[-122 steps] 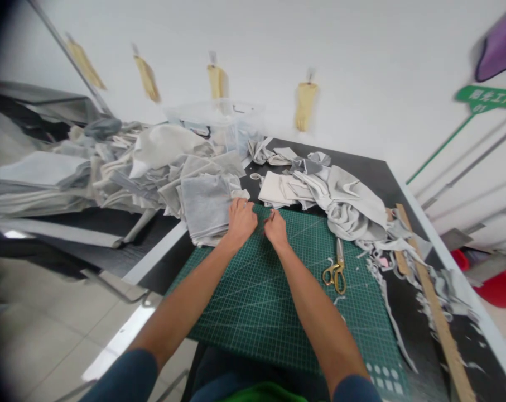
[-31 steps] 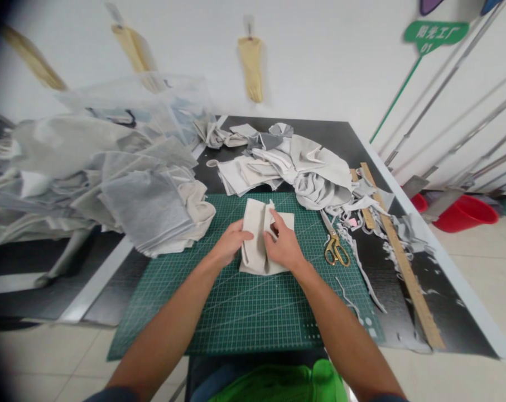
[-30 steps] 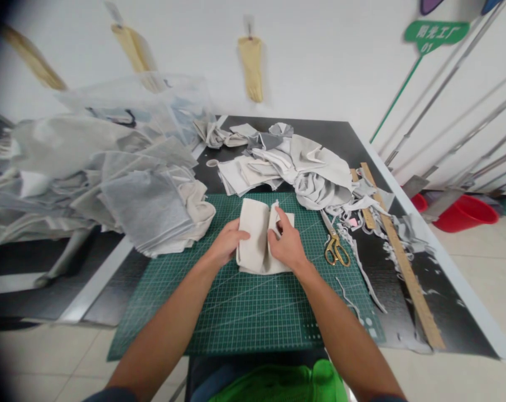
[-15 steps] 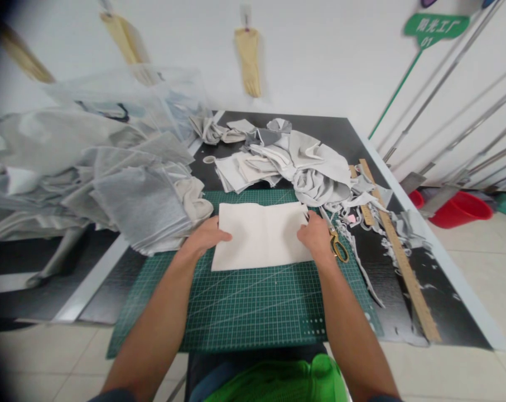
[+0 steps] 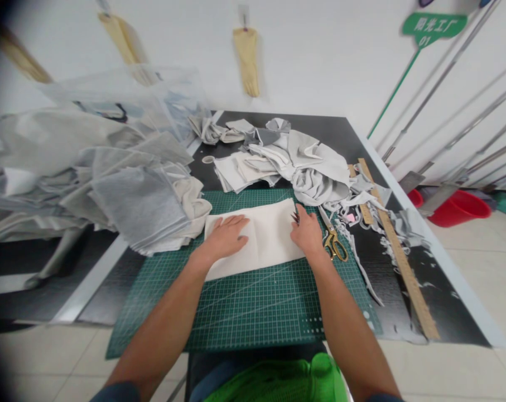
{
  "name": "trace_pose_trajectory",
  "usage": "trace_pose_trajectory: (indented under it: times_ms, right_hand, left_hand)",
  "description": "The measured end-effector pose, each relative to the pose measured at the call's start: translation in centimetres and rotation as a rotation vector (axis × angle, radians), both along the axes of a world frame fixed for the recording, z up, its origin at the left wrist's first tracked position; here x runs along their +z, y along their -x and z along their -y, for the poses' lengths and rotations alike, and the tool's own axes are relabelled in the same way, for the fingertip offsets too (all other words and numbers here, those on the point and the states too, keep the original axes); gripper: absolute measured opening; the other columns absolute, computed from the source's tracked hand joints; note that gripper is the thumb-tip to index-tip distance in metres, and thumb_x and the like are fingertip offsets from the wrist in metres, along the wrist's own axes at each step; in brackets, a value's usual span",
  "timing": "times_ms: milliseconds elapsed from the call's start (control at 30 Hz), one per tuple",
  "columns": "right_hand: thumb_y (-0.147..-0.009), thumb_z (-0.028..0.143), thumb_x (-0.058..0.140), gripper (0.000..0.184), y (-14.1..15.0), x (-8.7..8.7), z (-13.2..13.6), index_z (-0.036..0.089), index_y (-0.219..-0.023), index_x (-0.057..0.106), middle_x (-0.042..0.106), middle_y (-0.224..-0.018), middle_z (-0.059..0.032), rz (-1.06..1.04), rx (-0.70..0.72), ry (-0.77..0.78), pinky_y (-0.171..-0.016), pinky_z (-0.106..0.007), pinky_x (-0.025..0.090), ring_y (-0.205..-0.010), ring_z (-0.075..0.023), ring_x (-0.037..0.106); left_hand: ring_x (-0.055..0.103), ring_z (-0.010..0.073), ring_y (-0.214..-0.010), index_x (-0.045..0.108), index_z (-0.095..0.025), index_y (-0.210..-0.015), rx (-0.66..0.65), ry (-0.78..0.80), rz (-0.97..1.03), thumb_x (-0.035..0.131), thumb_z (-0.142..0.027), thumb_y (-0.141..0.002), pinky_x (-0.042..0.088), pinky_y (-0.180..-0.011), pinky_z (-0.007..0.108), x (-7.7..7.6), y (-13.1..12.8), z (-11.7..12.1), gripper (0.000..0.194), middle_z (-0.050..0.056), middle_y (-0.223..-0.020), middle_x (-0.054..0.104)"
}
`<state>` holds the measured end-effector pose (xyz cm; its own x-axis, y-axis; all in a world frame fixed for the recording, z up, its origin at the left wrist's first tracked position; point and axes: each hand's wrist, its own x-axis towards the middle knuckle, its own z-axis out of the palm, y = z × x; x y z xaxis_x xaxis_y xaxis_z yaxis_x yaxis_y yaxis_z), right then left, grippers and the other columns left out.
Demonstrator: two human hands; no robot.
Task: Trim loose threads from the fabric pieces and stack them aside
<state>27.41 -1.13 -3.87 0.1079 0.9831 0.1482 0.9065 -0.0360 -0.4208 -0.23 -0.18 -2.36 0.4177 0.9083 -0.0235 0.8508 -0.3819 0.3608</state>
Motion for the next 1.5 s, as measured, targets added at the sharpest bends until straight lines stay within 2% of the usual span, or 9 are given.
trace_pose_trajectory:
  times_ms: [133, 300, 533, 633, 833, 1000, 1167, 1367, 1500]
  right_hand:
    - [-0.094, 0.023, 0.055, 0.045, 0.2, 0.8, 0.3, 0.013, -0.138, 0.060, 0.067, -0.125, -0.0188, 0.045, -0.141, -0.086, -0.102, -0.041, 0.045, -0.118, -0.0319, 0.060]
    - [-0.103, 0.031, 0.046, 0.032, 2.1, 1.0, 1.2, 0.016, -0.111, 0.072, 0.073, -0.101, -0.0177, 0.113, -0.119, 0.150, -0.092, -0.037, 0.048, -0.101, -0.0294, 0.070]
    - [-0.100, 0.012, 0.038, 0.034, 5.5, 0.2, 2.5, 0.015, -0.120, 0.066, 0.063, -0.124, -0.0184, 0.228, 0.075, 0.168, -0.085, -0.035, 0.052, -0.110, -0.0281, 0.066]
    - [-0.101, 0.012, 0.037, 0.034, 6.0, 0.2, 2.7, 0.016, -0.120, 0.065, 0.063, -0.129, -0.0176, 0.255, 0.171, 0.098, -0.092, -0.037, 0.051, -0.122, -0.0299, 0.056]
    - [-0.101, 0.012, 0.041, 0.036, 5.3, 0.0, 1.8, 0.020, -0.125, 0.066, 0.065, -0.140, -0.0108, 0.180, 0.345, 0.070, -0.102, -0.039, 0.047, -0.128, -0.0284, 0.051]
    - [-0.101, 0.014, 0.045, 0.037, 5.0, -1.0, 0.8, 0.017, -0.132, 0.065, 0.069, -0.135, -0.0115, 0.005, 0.353, 0.042, -0.109, -0.037, 0.045, -0.128, -0.0257, 0.054]
    - [-0.105, 0.025, 0.041, 0.037, 6.0, -1.3, 1.0, 0.017, -0.133, 0.065, 0.074, -0.124, -0.0117, -0.233, 0.353, -0.007, -0.104, -0.036, 0.048, -0.119, -0.0236, 0.062]
    - [-0.095, 0.055, 0.059, 0.048, 7.0, -0.7, 1.2, 0.018, -0.125, 0.065, 0.077, -0.102, -0.0076, -0.625, 0.145, 0.085, -0.081, -0.033, 0.054, -0.085, -0.0205, 0.070]
    - [-0.086, 0.053, 0.066, 0.046, 6.8, -0.6, 1.2, 0.017, -0.114, 0.066, 0.070, -0.084, -0.0018, -0.754, 0.128, 0.149, -0.063, -0.027, 0.048, -0.068, -0.0160, 0.061]
  left_hand:
    - [0.064, 0.0395, -0.123, 0.071, -0.014, -0.119, 0.046, 0.036, -0.085, 0.060, -0.035, -0.089, 0.044, -0.109, 0.051, 0.9, -0.7, 1.0, 0.037, 0.024, -0.127, 0.070]
    - [0.073, 0.0330, -0.097, 0.077, -0.019, -0.088, 0.149, 0.114, -0.028, 0.053, -0.038, -0.094, 0.052, -0.092, 0.041, 1.5, -1.3, 0.6, 0.031, 0.018, -0.097, 0.077]
    - [0.070, 0.0324, -0.112, 0.074, -0.016, -0.108, 0.229, 0.039, 0.184, 0.058, -0.027, -0.088, 0.050, -0.101, 0.040, -0.3, -1.2, -1.6, 0.028, 0.019, -0.114, 0.076]
    - [0.074, 0.0285, -0.098, 0.073, -0.016, -0.106, 0.226, 0.229, 0.320, 0.061, -0.027, -0.085, 0.055, -0.090, 0.037, -0.3, -0.9, -1.8, 0.026, 0.014, -0.102, 0.078]
    - [0.068, 0.0200, -0.057, 0.064, -0.016, -0.081, 0.225, 0.905, 0.797, 0.064, -0.032, -0.081, 0.055, -0.057, 0.032, 0.4, -0.1, -0.8, 0.016, 0.007, -0.066, 0.068]
    - [0.053, 0.0118, -0.045, 0.060, -0.017, -0.065, 0.274, 0.764, 0.767, 0.062, -0.027, -0.079, 0.036, -0.044, 0.023, -0.3, -0.6, -1.0, 0.018, 0.002, -0.057, 0.060]
    - [0.054, 0.0086, -0.055, 0.064, -0.016, -0.080, 0.281, 0.619, 0.977, 0.069, -0.025, -0.076, 0.038, -0.051, 0.020, -1.2, -1.8, -1.0, 0.011, -0.002, -0.066, 0.062]
    - [0.059, 0.0099, -0.058, 0.059, -0.018, -0.095, 0.259, 0.648, 1.208, 0.082, -0.016, -0.061, 0.043, -0.056, 0.021, -1.1, -2.8, 0.4, 0.041, -0.003, -0.072, 0.066]
    - [0.063, 0.0125, -0.063, 0.060, -0.017, -0.100, 0.250, 0.663, 1.219, 0.083, -0.017, -0.062, 0.048, -0.061, 0.025, -1.1, -3.2, 0.9, 0.045, -0.001, -0.075, 0.069]
